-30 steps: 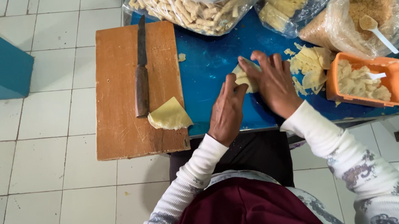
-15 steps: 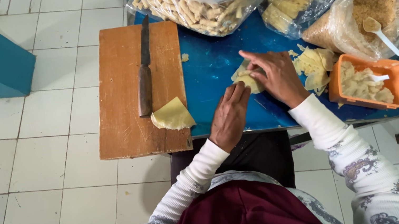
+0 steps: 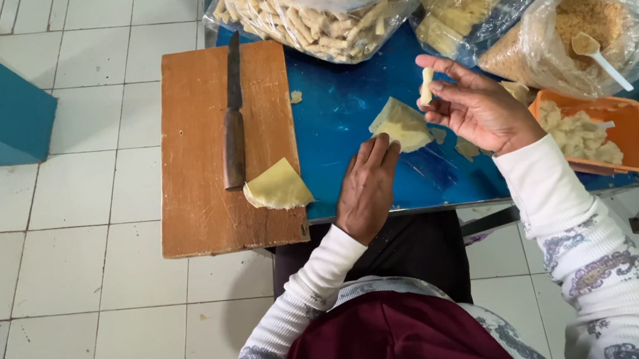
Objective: The person sits at a table folding thin yellow dough sheets into triangular shapes, spooning a brown crumbly filling from a bag onto the dough, folding the pieces closed, and placing the finished pieces into an orange container. Scraps of dough are set aside on the table as they work through the sheets one at a time.
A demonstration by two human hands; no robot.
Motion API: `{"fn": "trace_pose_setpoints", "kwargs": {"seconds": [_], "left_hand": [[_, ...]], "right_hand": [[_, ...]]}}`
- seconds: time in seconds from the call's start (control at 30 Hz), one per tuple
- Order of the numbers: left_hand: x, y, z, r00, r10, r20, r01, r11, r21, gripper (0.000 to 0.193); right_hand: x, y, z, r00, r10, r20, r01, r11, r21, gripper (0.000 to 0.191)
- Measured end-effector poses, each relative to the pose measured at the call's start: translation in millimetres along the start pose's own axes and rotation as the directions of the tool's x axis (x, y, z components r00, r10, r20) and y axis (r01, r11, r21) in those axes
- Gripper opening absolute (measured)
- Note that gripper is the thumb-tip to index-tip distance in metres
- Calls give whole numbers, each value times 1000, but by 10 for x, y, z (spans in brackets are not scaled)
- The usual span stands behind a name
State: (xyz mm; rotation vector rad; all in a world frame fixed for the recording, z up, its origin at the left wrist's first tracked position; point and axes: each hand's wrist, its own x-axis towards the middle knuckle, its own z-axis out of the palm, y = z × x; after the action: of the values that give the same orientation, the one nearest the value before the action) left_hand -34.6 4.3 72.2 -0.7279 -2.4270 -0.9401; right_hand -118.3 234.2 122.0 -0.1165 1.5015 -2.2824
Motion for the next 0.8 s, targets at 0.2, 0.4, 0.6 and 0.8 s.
{"fn": "trace_pose_setpoints", "kwargs": {"seconds": [0.2,0.4,0.6,0.8], "left_hand": [[-9,4,-7,1000,24,-20,-23,999,23,41],[-14,6,-4,1000,5,5,-5,1000,9,41],[-30,-19,41,1000,12,8,-12,999,53,40],[-19,-52,92,1000,1,5,-1,999,36,33]], "right_hand": [[20,-17,24,999,31,43,-40,970,238,44],[88,-107,72,993,25,119,-65,937,343,33],[57,-344,377,984,-59,166,20,974,227,36],[627,-1180,690,818,-538,205,575,759,-305,32]]}}
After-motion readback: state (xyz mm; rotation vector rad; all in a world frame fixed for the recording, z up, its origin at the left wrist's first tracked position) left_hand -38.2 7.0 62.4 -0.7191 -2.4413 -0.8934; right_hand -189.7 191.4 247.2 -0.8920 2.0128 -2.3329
